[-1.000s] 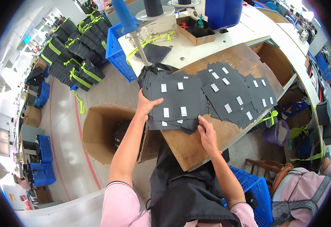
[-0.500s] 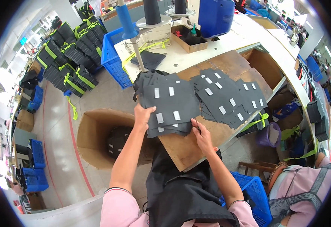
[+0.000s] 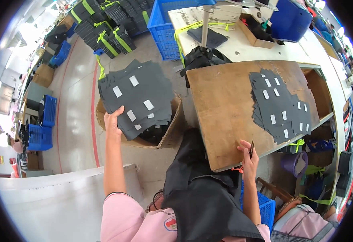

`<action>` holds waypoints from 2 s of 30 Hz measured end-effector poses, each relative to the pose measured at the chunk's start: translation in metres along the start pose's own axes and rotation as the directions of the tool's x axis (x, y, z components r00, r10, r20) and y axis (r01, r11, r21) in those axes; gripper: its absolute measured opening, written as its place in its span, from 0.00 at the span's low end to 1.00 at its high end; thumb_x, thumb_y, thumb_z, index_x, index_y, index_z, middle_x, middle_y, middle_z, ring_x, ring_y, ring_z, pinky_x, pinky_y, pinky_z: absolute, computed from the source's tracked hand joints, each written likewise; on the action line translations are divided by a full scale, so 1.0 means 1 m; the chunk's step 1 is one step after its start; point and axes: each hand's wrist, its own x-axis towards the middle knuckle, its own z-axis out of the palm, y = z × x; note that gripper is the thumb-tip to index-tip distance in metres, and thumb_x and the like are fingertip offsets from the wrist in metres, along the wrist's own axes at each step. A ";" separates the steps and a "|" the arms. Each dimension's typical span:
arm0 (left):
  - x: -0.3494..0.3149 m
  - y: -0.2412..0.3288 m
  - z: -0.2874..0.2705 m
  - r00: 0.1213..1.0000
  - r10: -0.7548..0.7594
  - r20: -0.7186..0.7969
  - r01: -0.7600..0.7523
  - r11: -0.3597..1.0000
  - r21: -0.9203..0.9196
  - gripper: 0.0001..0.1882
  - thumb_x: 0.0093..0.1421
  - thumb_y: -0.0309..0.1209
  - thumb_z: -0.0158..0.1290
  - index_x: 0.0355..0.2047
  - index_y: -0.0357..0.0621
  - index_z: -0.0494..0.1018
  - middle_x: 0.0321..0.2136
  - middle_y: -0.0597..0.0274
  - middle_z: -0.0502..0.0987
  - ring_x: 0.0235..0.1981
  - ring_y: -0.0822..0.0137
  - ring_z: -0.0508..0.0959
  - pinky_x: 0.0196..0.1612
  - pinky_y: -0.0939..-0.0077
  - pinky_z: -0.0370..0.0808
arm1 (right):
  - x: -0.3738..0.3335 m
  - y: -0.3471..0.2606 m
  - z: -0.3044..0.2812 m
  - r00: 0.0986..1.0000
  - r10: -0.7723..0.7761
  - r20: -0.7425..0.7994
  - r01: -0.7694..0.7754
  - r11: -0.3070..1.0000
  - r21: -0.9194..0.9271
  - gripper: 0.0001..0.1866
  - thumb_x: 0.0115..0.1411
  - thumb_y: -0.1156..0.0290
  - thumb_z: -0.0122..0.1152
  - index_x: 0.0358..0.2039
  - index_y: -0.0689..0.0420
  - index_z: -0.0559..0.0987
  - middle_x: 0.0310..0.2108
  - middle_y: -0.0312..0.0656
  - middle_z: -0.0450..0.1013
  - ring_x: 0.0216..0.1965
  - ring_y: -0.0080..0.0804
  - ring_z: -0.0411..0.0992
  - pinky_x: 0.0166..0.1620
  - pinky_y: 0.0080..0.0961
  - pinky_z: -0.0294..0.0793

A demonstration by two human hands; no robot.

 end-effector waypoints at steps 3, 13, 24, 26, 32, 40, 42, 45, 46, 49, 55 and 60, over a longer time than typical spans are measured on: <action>0.041 -0.047 -0.061 0.979 -0.145 -0.146 0.167 0.974 0.155 0.30 0.42 0.19 0.63 0.48 0.34 0.67 0.44 0.55 0.74 0.45 0.57 0.74 0.49 0.63 0.70 | -0.007 -0.008 0.002 0.989 0.144 -0.018 -0.144 0.989 -0.025 0.13 0.64 0.71 0.46 0.46 0.61 0.73 0.41 0.38 0.73 0.35 0.19 0.71 0.30 0.15 0.65; 0.000 -0.122 0.031 0.975 0.224 0.015 -0.149 0.596 0.789 0.33 0.51 0.23 0.55 0.58 0.38 0.57 0.57 0.47 0.59 0.59 0.53 0.59 0.61 0.64 0.57 | 0.011 0.000 -0.020 0.987 0.113 -0.114 -0.115 0.993 -0.018 0.11 0.63 0.67 0.50 0.35 0.60 0.78 0.15 0.26 0.61 0.16 0.11 0.56 0.19 0.14 0.55; -0.134 -0.171 0.363 0.349 0.253 0.902 -0.937 0.127 0.326 0.32 0.49 0.40 0.59 0.53 0.43 0.65 0.58 0.52 0.58 0.58 0.51 0.59 0.58 0.59 0.58 | 0.120 -0.015 -0.103 0.811 -0.523 -0.263 0.244 0.711 -0.660 0.17 0.55 0.70 0.59 0.45 0.58 0.73 0.40 0.47 0.71 0.36 0.39 0.74 0.37 0.29 0.72; -0.136 -0.178 0.392 0.430 0.247 0.868 -0.902 0.098 0.419 0.33 0.48 0.42 0.60 0.53 0.41 0.65 0.56 0.51 0.59 0.57 0.52 0.60 0.57 0.58 0.59 | 0.122 -0.007 -0.098 0.879 -0.432 -0.203 0.170 0.681 -0.712 0.24 0.51 0.68 0.63 0.48 0.56 0.70 0.46 0.47 0.68 0.43 0.48 0.71 0.43 0.36 0.72; -0.118 -0.188 0.405 0.637 -0.084 0.766 -0.704 0.341 0.623 0.31 0.41 0.39 0.67 0.43 0.40 0.68 0.47 0.53 0.63 0.50 0.56 0.62 0.51 0.65 0.65 | 0.093 0.003 -0.074 0.943 -0.308 -0.128 0.107 0.643 -0.758 0.23 0.50 0.72 0.62 0.48 0.52 0.70 0.52 0.38 0.65 0.40 0.45 0.73 0.39 0.36 0.74; -0.148 -0.143 0.346 0.478 -0.251 0.842 -0.098 0.937 0.335 0.08 0.52 0.22 0.57 0.32 0.42 0.71 0.25 0.73 0.71 0.29 0.79 0.69 0.38 0.85 0.66 | 0.032 -0.062 -0.070 0.845 -0.531 -0.068 0.435 0.755 -0.491 0.23 0.50 0.78 0.59 0.49 0.51 0.73 0.30 0.42 0.72 0.27 0.40 0.73 0.31 0.31 0.73; -0.166 -0.115 0.322 0.436 -0.319 0.841 0.060 0.943 0.327 0.10 0.52 0.22 0.56 0.36 0.39 0.72 0.29 0.69 0.74 0.32 0.77 0.72 0.41 0.83 0.67 | 0.031 -0.099 -0.076 0.791 -0.609 -0.058 0.495 0.694 -0.523 0.26 0.50 0.78 0.60 0.52 0.50 0.71 0.25 0.42 0.69 0.23 0.36 0.70 0.27 0.29 0.70; -0.179 -0.090 0.293 0.350 -0.451 0.821 0.200 0.892 0.405 0.12 0.53 0.21 0.54 0.39 0.38 0.73 0.33 0.65 0.76 0.36 0.75 0.73 0.44 0.81 0.68 | 0.049 -0.122 -0.081 0.931 -0.323 0.169 0.365 0.835 -0.411 0.27 0.50 0.74 0.62 0.53 0.53 0.70 0.18 0.38 0.62 0.19 0.28 0.61 0.25 0.25 0.63; -0.183 -0.084 0.286 0.356 -0.453 0.818 0.206 0.891 0.404 0.12 0.53 0.21 0.54 0.39 0.38 0.73 0.33 0.65 0.76 0.36 0.75 0.73 0.44 0.81 0.68 | 0.057 -0.117 -0.082 0.940 -0.198 0.277 0.287 0.897 -0.335 0.26 0.50 0.74 0.62 0.52 0.54 0.71 0.17 0.35 0.58 0.19 0.22 0.57 0.24 0.21 0.59; -0.190 -0.069 0.265 0.271 -0.546 0.793 0.293 0.831 0.473 0.12 0.55 0.22 0.52 0.41 0.35 0.74 0.35 0.64 0.77 0.36 0.74 0.74 0.42 0.79 0.71 | 0.044 -0.109 -0.072 0.916 -0.135 0.378 0.252 0.926 -0.280 0.19 0.51 0.69 0.63 0.44 0.57 0.74 0.16 0.32 0.60 0.19 0.18 0.57 0.23 0.20 0.57; -0.198 -0.069 0.224 0.303 -0.607 0.735 0.389 0.782 0.487 0.13 0.55 0.29 0.57 0.39 0.35 0.74 0.33 0.62 0.77 0.32 0.74 0.76 0.36 0.79 0.73 | 0.012 -0.068 -0.040 0.972 -0.002 0.235 0.052 0.978 -0.204 0.09 0.52 0.71 0.62 0.30 0.62 0.73 0.18 0.33 0.67 0.21 0.17 0.62 0.25 0.19 0.61; -0.210 -0.067 0.210 0.366 -0.639 0.676 0.423 0.762 0.491 0.12 0.55 0.29 0.58 0.37 0.35 0.74 0.32 0.62 0.78 0.31 0.73 0.77 0.35 0.79 0.74 | -0.025 -0.042 -0.013 0.976 -0.213 -0.054 0.193 0.947 -0.258 0.12 0.53 0.74 0.59 0.38 0.60 0.72 0.27 0.43 0.73 0.26 0.31 0.72 0.30 0.24 0.70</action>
